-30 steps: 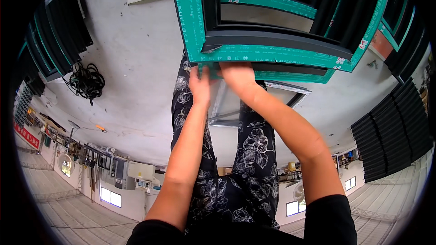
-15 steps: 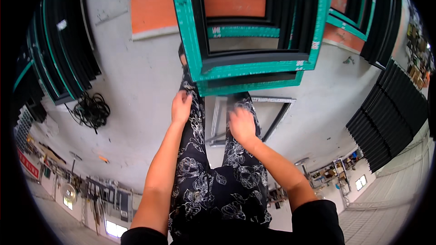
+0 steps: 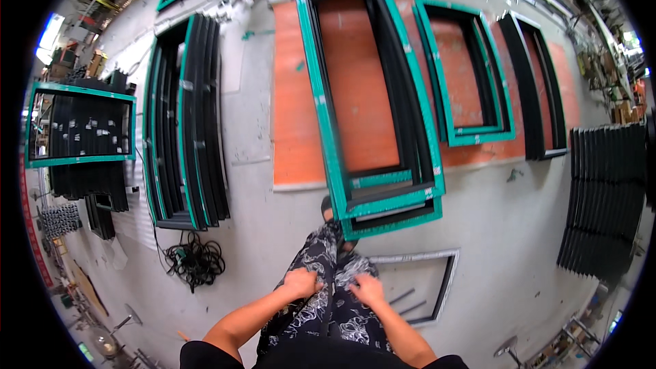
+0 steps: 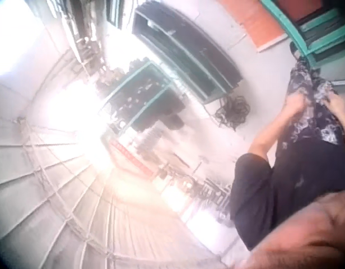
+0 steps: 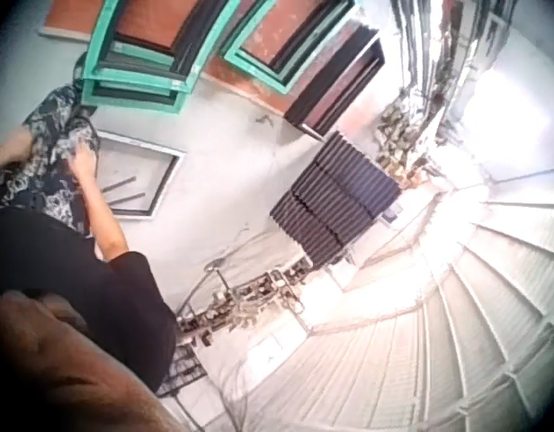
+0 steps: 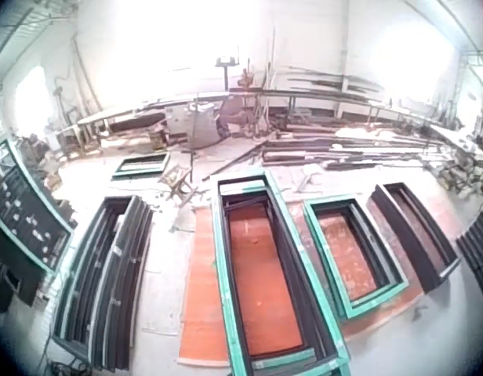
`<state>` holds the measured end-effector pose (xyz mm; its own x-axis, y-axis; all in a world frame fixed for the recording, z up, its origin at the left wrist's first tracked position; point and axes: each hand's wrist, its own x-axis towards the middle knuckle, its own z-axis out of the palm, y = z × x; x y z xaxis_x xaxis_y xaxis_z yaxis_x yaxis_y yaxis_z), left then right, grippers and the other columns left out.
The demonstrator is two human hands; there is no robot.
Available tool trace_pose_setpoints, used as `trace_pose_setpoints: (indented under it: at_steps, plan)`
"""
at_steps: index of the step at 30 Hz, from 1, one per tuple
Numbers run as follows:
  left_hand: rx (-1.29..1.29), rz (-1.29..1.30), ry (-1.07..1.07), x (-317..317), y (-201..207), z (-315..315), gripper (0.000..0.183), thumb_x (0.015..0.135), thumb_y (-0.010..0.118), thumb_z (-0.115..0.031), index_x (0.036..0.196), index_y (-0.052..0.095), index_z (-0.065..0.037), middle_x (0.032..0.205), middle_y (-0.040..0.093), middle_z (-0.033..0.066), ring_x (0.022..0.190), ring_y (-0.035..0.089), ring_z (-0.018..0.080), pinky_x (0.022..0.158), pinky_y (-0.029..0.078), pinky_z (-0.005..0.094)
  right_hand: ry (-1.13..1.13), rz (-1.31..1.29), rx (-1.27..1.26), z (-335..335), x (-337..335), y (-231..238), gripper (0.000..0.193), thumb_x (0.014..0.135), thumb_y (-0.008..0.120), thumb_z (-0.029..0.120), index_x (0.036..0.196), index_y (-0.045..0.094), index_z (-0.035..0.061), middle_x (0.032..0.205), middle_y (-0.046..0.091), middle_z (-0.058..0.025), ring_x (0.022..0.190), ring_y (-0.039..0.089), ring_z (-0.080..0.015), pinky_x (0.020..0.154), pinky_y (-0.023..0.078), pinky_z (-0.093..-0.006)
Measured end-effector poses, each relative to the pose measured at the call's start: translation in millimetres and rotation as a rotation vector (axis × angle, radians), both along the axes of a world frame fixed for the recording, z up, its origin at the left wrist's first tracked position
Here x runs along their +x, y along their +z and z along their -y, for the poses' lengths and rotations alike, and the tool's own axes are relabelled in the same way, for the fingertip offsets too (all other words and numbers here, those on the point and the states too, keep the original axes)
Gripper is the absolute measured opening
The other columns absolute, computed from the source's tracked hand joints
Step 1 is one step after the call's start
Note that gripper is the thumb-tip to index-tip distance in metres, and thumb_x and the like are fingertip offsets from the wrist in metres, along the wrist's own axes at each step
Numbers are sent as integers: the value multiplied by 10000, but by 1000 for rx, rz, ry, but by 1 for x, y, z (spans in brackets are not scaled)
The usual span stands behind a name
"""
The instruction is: The person assembles metal window frames by inserting rubber seals, cutting metal strips with a saw, and applying tape to the joints.
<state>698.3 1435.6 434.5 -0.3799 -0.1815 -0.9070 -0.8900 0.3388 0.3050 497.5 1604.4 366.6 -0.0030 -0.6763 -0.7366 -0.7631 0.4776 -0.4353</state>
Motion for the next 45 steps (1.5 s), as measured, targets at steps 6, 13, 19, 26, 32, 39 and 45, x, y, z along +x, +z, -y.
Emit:
trace_pose_setpoints:
  at_steps: [6, 13, 19, 26, 32, 39, 45]
  plan:
    - [-154, -972, 417, -111, 206, 51, 313, 947, 580, -210, 1227, 611, -70, 1082, 667, 129, 1027, 631, 291, 901, 487, 374, -368, 322, 18, -68, 4, -42, 353, 871, 644, 380, 1112, 705, 130, 962, 709, -127, 964, 666, -279, 879, 493, -402]
    - [408, -2040, 161, -120, 445, 33, 206, 909, 637, -83, 1100, 650, -5, 1012, 651, 130, 939, 619, 287, 815, 496, 389, -1147, 450, 28, -173, -11, -83, 211, 868, 647, 216, 839, 680, 10, 736, 656, -101, 643, 611, -202, 571, 479, -340]
    - [927, -2471, 291, -112, 483, 5, 201, 917, 665, -135, 1023, 714, 29, 936, 657, 137, 835, 627, 269, 730, 503, 357, -1252, 210, 362, -229, -20, -53, 189, 877, 628, 179, 825, 664, 1, 708, 660, -116, 594, 616, -206, 524, 480, -338]
    - [1266, -2408, 382, -27, 480, 76, 246, 905, 686, -197, 953, 692, 45, 903, 657, 99, 817, 604, 237, 732, 473, 328, -1211, 123, 452, -177, -13, -69, 169, 887, 606, 136, 808, 646, -8, 676, 664, -133, 536, 621, -211, 469, 480, -336]
    - [1321, -2429, 418, 73, 486, 191, 214, 887, 691, -176, 906, 690, 37, 858, 655, 89, 794, 604, 227, 721, 468, 326, -980, 239, 114, 54, 14, -72, 156, 905, 586, 138, 871, 631, -8, 665, 654, -128, 503, 600, -191, 442, 472, -325]
    - [1051, -2129, 411, 158, 463, 347, 145, 916, 648, -129, 931, 698, 6, 884, 647, 92, 814, 601, 221, 724, 473, 324, -816, 260, 81, 266, 124, 29, 230, 895, 635, 221, 975, 706, 17, 747, 673, -60, 582, 607, -152, 511, 471, -301]
    - [735, -1681, 508, 166, 426, 488, 109, 899, 685, -127, 910, 697, -19, 867, 657, 81, 894, 599, 191, 810, 468, 327, -562, -5, 226, 292, 106, 1, 232, 875, 647, 238, 923, 717, 22, 705, 672, -70, 547, 621, -185, 532, 502, -333]
